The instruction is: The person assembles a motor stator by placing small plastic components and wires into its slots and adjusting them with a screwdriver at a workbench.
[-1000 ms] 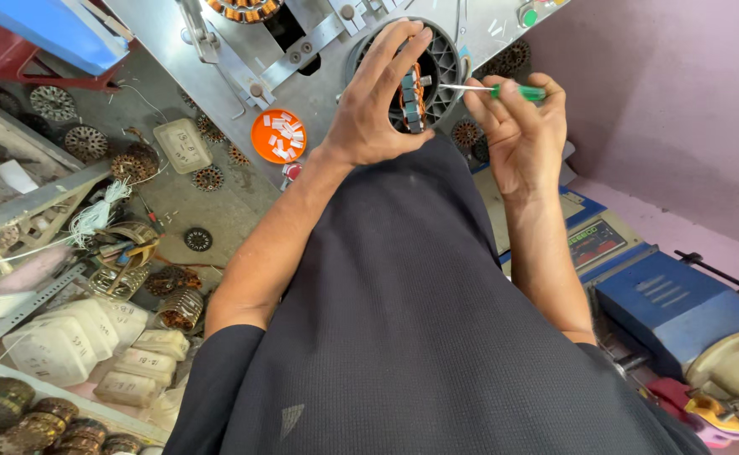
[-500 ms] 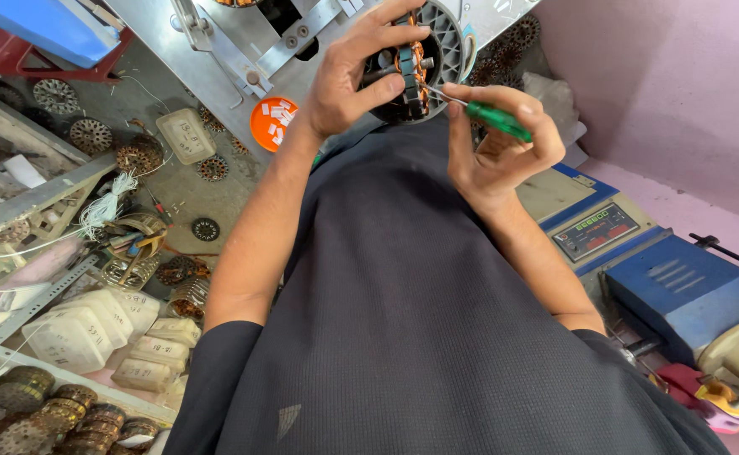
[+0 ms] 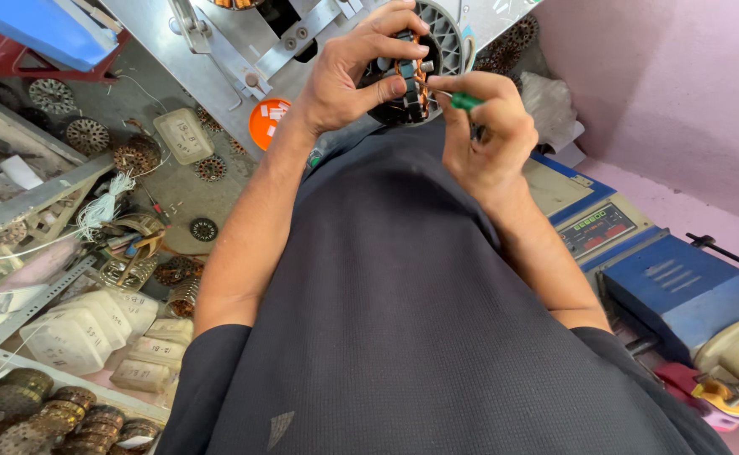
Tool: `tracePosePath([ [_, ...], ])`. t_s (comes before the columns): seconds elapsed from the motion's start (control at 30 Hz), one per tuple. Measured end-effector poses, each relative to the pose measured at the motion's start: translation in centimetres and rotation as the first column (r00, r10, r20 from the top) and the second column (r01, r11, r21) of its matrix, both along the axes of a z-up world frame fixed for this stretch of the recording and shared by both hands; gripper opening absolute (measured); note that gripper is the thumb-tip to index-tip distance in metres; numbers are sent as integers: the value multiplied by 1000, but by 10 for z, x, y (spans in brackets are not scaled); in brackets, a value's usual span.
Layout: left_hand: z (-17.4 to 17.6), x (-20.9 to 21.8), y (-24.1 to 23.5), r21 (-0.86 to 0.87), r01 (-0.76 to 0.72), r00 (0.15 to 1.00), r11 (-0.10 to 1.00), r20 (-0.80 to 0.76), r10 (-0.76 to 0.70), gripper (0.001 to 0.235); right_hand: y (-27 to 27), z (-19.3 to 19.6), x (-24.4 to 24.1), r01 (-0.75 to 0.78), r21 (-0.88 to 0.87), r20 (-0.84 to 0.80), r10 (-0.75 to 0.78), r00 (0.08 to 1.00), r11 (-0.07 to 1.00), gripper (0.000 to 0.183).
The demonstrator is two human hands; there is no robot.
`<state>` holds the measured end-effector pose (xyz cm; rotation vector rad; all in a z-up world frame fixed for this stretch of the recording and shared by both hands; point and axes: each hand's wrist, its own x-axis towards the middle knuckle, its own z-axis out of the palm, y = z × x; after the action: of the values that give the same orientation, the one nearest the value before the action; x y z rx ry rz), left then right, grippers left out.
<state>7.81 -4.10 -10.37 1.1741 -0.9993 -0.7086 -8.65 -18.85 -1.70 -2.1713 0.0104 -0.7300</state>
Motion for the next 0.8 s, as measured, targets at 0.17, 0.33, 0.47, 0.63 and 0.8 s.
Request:
tracePosePath([
  [0.17,4,-2,-2,-39,-9,1000,999,-30,8,32,-16,27,12,-101,-55,-226,87,970,993,37],
  [0.33,9,-7,0,-10,-55,996,998,-75,54,31,-9,26,7,-76,103,-92,86,992,992,45],
  [0.47,7,-8,2,14,-94,995,995,-27,95,30,1,9,2,46,246,20,-52,998,968,55],
  [0.63,5,-4,0,10,-102,994,995,32,102,27,-11,3,9,21,358,-71,5,997,934,55],
  [0.8,5,-6,0,19,-127,990,992,64,126,25,-25,15,20,-68,401,-146,137,980,913,54],
])
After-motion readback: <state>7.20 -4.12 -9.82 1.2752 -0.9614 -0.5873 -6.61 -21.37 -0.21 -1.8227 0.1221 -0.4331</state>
